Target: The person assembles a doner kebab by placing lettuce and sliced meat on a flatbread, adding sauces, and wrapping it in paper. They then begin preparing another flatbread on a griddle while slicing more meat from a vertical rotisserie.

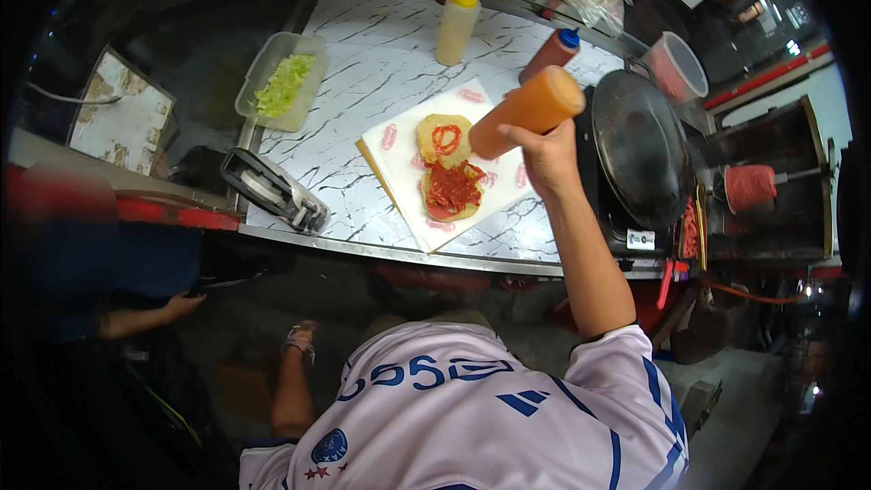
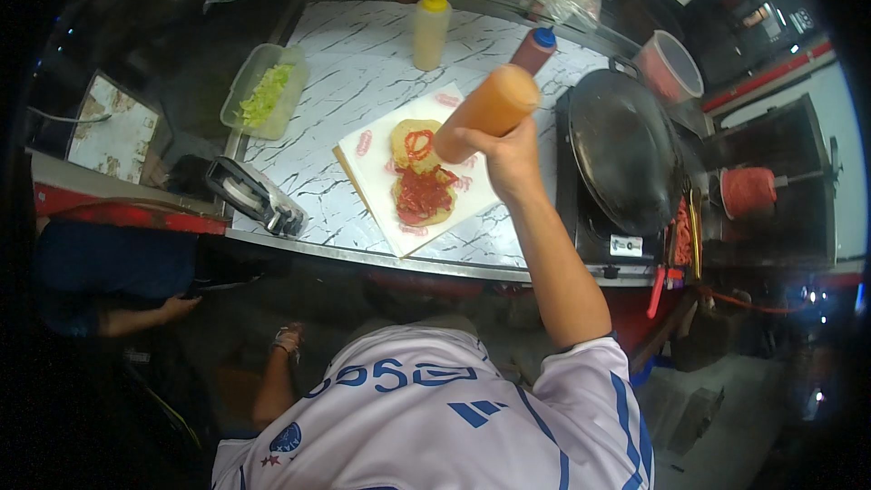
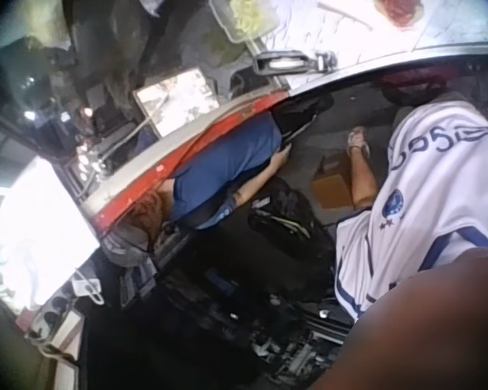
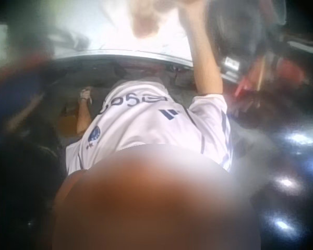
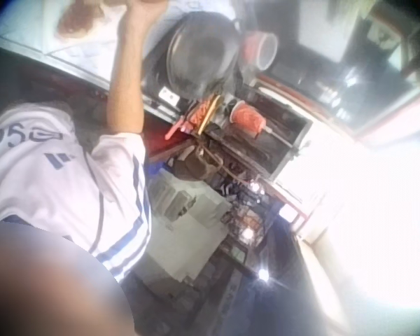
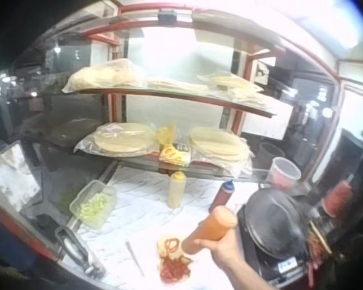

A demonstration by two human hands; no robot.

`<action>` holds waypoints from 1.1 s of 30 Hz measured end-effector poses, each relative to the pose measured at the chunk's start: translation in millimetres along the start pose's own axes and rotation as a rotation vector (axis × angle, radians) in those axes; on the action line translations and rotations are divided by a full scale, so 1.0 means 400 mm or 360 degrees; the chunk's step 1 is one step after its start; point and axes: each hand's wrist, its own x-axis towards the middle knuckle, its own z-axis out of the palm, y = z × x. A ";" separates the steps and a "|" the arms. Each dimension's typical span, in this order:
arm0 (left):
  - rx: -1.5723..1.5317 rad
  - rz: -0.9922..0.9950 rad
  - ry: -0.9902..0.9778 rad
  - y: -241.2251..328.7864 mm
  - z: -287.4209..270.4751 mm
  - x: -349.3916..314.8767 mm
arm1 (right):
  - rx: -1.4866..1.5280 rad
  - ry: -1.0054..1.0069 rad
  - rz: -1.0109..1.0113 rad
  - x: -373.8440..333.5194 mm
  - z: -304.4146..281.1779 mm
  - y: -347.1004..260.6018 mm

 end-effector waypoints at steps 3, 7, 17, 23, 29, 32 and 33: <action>-0.0434 -0.0186 -0.0081 0.005 0.001 -0.029 | 0.0219 0.0068 -0.0024 0.021 -0.014 0.061; -0.0723 -0.0411 -0.0307 0.019 0.009 -0.075 | 0.0175 0.0143 -0.0024 0.048 -0.031 0.075; -0.0025 -0.0194 -0.0103 -0.069 0.212 -0.015 | 0.0183 0.0077 0.0139 0.051 -0.003 0.013; -0.0392 -0.0467 -0.0175 -0.064 0.171 0.023 | 0.0195 0.0041 0.0124 0.048 0.020 0.003; -0.0287 -0.0417 -0.0234 -0.007 0.076 -0.007 | 0.0260 0.0098 -0.0021 0.062 0.042 0.024; 0.0155 -0.0034 -0.0179 0.005 0.072 -0.028 | 0.0383 0.0070 -0.0139 0.073 0.043 0.022; -0.0029 -0.0112 -0.0129 0.007 0.072 -0.034 | 0.0281 0.0099 -0.0022 0.074 0.041 0.018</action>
